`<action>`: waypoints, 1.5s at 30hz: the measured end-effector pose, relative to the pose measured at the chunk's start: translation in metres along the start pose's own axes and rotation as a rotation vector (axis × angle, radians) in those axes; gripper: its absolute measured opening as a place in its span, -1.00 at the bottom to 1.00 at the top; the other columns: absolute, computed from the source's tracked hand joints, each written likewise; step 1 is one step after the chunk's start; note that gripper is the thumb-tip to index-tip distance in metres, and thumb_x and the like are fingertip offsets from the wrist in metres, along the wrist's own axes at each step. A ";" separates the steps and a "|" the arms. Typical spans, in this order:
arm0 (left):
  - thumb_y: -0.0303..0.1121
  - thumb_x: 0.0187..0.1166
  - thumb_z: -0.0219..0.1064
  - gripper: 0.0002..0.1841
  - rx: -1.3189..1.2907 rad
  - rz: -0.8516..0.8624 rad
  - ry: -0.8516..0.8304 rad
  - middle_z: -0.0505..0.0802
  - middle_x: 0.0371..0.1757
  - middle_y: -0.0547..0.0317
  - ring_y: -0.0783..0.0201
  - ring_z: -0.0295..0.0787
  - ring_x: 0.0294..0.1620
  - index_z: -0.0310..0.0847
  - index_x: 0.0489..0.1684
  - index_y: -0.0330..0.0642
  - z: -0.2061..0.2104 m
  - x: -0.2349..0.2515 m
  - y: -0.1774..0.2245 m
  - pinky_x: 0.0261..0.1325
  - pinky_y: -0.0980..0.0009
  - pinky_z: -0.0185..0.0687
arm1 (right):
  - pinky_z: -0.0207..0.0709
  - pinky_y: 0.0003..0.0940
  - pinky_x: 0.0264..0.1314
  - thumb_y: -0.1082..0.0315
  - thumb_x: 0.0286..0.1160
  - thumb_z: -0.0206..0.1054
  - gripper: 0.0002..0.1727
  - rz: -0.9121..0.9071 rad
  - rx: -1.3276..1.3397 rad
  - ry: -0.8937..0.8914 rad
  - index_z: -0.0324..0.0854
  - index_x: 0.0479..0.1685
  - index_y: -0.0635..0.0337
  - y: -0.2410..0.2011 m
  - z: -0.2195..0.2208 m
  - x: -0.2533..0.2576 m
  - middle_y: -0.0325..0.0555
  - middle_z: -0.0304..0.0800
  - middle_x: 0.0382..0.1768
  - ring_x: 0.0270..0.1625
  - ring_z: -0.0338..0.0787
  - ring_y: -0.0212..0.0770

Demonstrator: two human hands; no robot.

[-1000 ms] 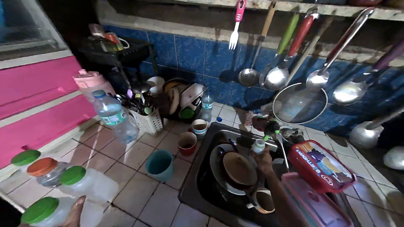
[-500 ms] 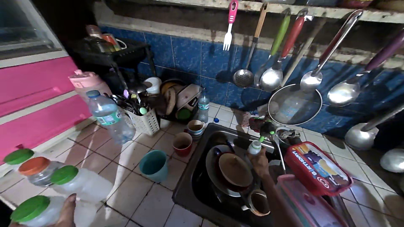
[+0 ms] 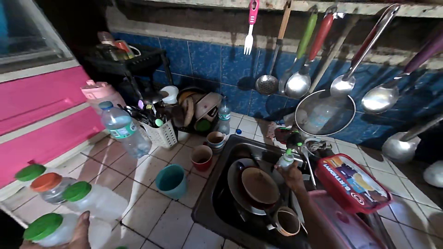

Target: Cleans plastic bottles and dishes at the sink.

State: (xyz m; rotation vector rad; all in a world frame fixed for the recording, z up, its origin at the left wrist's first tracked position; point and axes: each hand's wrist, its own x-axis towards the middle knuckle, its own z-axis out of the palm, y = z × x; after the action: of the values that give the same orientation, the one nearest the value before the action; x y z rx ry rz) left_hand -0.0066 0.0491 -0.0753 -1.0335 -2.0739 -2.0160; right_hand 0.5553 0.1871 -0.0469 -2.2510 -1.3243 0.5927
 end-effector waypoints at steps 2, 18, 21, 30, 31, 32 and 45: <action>-0.33 0.43 0.54 -0.02 -0.006 -0.006 0.001 0.38 0.64 -0.52 0.19 0.39 0.69 -0.10 0.71 -0.69 0.000 0.000 0.001 0.70 0.49 0.26 | 0.50 0.21 0.47 -0.07 0.49 0.50 0.07 -0.014 -0.002 -0.011 -0.04 0.76 0.46 0.000 0.000 -0.001 0.47 0.68 0.29 0.38 0.71 0.36; -0.27 0.45 0.53 -0.01 0.047 -0.005 -0.004 0.36 0.65 -0.55 0.15 0.37 0.71 -0.09 0.72 -0.69 -0.002 -0.003 0.004 0.72 0.48 0.22 | 0.51 0.22 0.46 -0.12 0.48 0.48 0.10 -0.033 -0.034 -0.031 -0.08 0.80 0.38 0.000 0.006 -0.004 0.44 0.68 0.32 0.38 0.72 0.36; -0.30 0.44 0.53 0.01 0.018 0.004 -0.020 0.36 0.65 -0.55 0.16 0.39 0.70 -0.14 0.73 -0.68 -0.003 -0.002 0.003 0.72 0.47 0.25 | 0.52 0.22 0.45 -0.10 0.49 0.48 0.09 -0.047 -0.028 -0.024 -0.06 0.78 0.40 0.001 0.007 -0.004 0.45 0.69 0.29 0.36 0.73 0.36; -0.32 0.65 0.32 -0.28 0.094 0.046 -0.169 0.46 0.47 -0.65 0.01 0.53 0.44 0.07 0.55 -0.77 -0.053 -0.061 0.029 0.45 0.32 0.51 | 0.47 0.25 0.50 -0.03 0.48 0.52 0.09 -0.039 0.000 -0.013 -0.08 0.79 0.42 0.000 0.009 -0.006 0.50 0.62 0.36 0.41 0.68 0.39; -0.30 0.65 0.33 -0.40 0.216 0.071 -0.268 0.59 0.34 -0.62 -0.05 0.62 0.32 0.31 0.39 -0.76 -0.055 -0.078 0.030 0.38 0.24 0.57 | 0.48 0.24 0.50 -0.03 0.48 0.52 0.08 -0.040 -0.007 -0.009 -0.08 0.79 0.42 0.000 0.009 -0.005 0.49 0.63 0.35 0.41 0.69 0.38; -0.24 0.64 0.36 -0.44 0.350 0.108 -0.421 0.63 0.35 -0.60 -0.24 0.63 0.37 0.47 0.35 -0.65 -0.058 -0.092 0.032 0.43 0.04 0.56 | 0.48 0.24 0.49 -0.03 0.49 0.51 0.08 -0.043 -0.011 -0.008 -0.08 0.79 0.41 0.000 0.009 -0.004 0.49 0.64 0.35 0.40 0.70 0.37; -0.38 0.53 0.45 -0.46 0.530 0.027 -0.725 0.55 0.43 -0.65 -0.46 0.61 0.36 0.54 0.43 -0.56 -0.043 -0.104 0.028 0.42 -0.10 0.57 | 0.52 0.20 0.47 0.02 0.46 0.53 0.06 -0.018 0.036 0.024 -0.05 0.81 0.36 -0.002 0.019 -0.003 0.44 0.57 0.45 0.41 0.69 0.36</action>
State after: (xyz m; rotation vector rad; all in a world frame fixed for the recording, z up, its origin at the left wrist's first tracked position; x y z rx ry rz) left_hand 0.0707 -0.0344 -0.0957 -1.8014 -2.6517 -1.0139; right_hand 0.5415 0.1884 -0.0609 -2.2086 -1.3109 0.5760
